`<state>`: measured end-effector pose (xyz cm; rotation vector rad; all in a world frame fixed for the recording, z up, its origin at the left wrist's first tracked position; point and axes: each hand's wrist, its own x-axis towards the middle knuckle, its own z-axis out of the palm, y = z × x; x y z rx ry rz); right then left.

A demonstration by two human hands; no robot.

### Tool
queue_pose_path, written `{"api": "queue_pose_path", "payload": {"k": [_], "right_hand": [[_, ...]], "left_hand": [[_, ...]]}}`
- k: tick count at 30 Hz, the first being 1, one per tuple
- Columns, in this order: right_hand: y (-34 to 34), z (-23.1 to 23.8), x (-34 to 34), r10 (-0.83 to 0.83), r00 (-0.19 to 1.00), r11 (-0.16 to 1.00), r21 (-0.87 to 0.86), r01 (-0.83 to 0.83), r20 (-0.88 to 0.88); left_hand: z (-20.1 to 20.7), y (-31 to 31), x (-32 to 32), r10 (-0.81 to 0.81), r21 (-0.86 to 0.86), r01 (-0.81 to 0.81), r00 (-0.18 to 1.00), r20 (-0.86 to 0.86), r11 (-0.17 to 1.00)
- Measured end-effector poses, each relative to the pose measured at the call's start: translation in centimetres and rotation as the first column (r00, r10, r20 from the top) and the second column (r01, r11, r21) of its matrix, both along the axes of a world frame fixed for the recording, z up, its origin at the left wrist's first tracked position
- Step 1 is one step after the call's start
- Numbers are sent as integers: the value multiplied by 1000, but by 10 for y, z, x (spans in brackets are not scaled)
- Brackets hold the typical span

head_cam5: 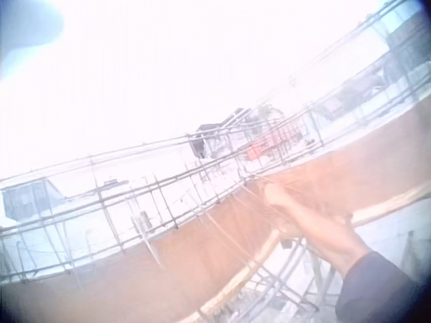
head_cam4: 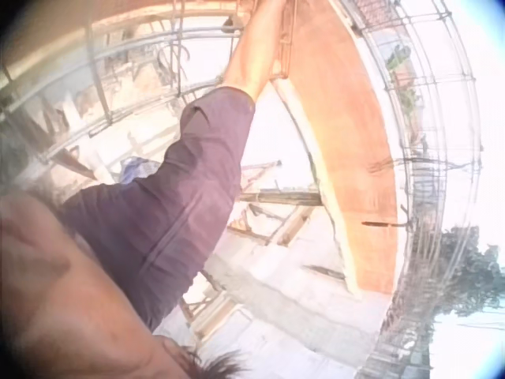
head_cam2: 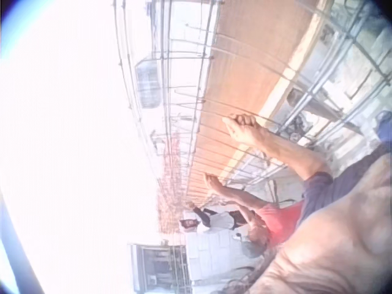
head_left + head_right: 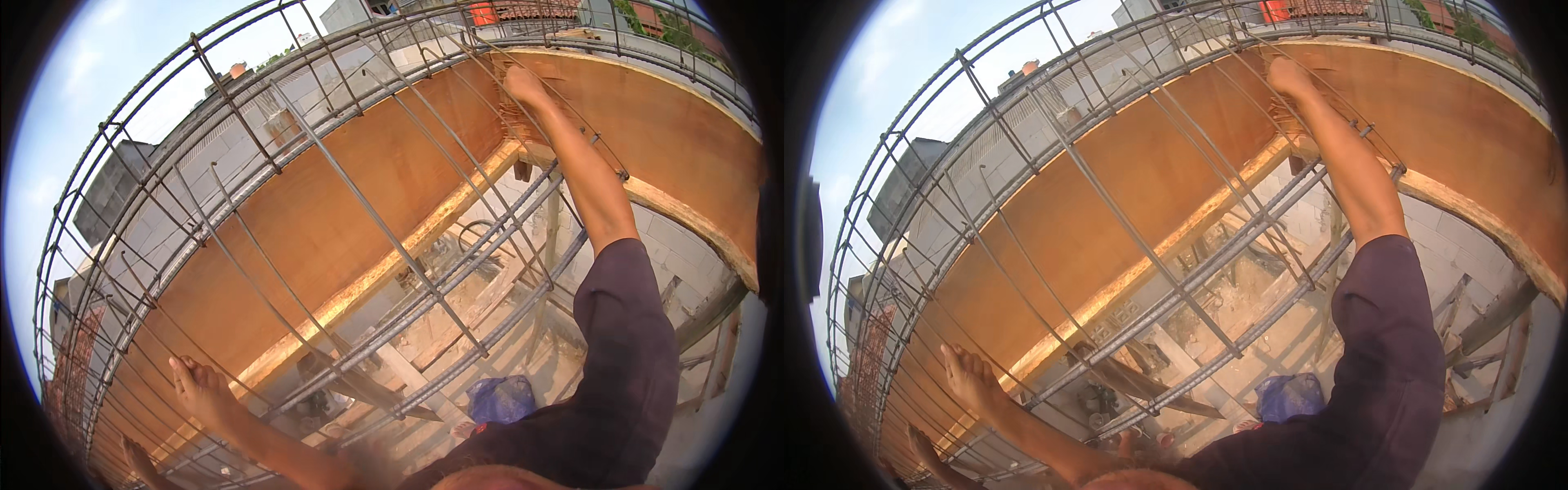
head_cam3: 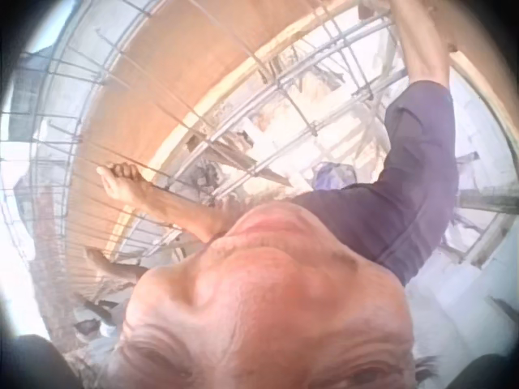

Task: The person places and secures steel rebar into a wooden concrete form by hand and using pliers.

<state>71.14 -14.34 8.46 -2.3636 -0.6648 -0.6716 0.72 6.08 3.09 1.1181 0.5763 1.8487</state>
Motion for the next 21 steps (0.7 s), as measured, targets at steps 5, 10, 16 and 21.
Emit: {"api": "queue_pose_path", "payload": {"k": [5, 10, 16, 21], "right_hand": [[-40, 5, -28, 330, 943, 937, 137, -320, -53], [-18, 29, -145, 650, 746, 606, 691, -394, -145], [4, 30, -109, 440, 877, 554, 710, -435, 195], [5, 29, -118, 255, 946, 731, 600, -325, 202]], "left_hand": [[7, -15, 13, -66, 0, 66, 998, 25, 998], [1, -12, 15, -95, 0, 95, 995, 23, 996], [13, -21, 5, -91, 44, 89, 995, 35, 995], [11, -21, 8, -73, 13, 73, 997, -4, 997]]}}
